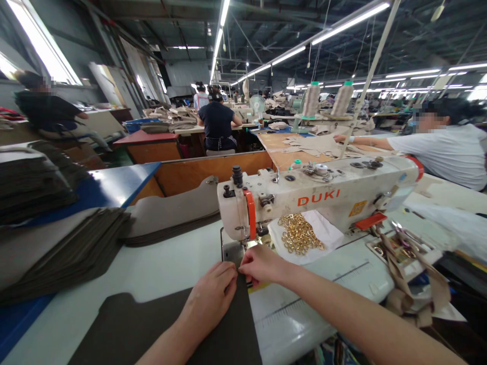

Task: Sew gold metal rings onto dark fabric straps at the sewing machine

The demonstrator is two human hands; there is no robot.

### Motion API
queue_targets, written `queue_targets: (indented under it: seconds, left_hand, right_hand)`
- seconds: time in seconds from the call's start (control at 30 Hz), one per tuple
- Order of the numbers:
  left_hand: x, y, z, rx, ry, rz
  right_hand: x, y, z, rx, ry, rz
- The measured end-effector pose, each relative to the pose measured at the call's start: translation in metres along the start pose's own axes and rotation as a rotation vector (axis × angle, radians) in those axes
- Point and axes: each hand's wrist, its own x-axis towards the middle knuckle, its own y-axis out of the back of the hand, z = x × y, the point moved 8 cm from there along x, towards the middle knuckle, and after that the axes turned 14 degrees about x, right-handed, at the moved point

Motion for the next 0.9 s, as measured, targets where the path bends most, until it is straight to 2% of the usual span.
queue_targets:
  seconds: [0.13, 0.23, 0.3, 0.43, 0.6, 0.73, 0.9]
  left_hand:
    - [-0.002, -0.002, -0.001, -0.010, 0.008, 0.011]
    - [-0.002, -0.003, -0.001, -0.009, 0.012, 0.019]
    - [-0.002, -0.003, -0.001, -0.007, 0.014, 0.025]
    - [-0.002, -0.001, -0.001, -0.022, 0.017, 0.032]
    - [-0.003, -0.001, -0.001, -0.014, 0.010, 0.042]
    - [0.000, -0.005, 0.001, 0.038, -0.044, -0.039]
    - [0.003, -0.010, 0.006, 0.132, -0.129, -0.136]
  right_hand:
    - [-0.020, 0.007, 0.001, -0.205, 0.255, 0.084]
    - [-0.037, -0.002, -0.004, -0.504, 0.543, 0.091]
    - [-0.043, -0.008, -0.005, -0.678, 0.669, 0.127]
    - [-0.045, -0.015, -0.007, -0.802, 0.752, 0.151]
    - [-0.046, -0.018, -0.009, -0.836, 0.785, 0.144]
    - [-0.045, -0.017, -0.009, -0.852, 0.798, 0.135]
    - [-0.068, -0.014, -0.007, -0.901, 0.860, 0.002]
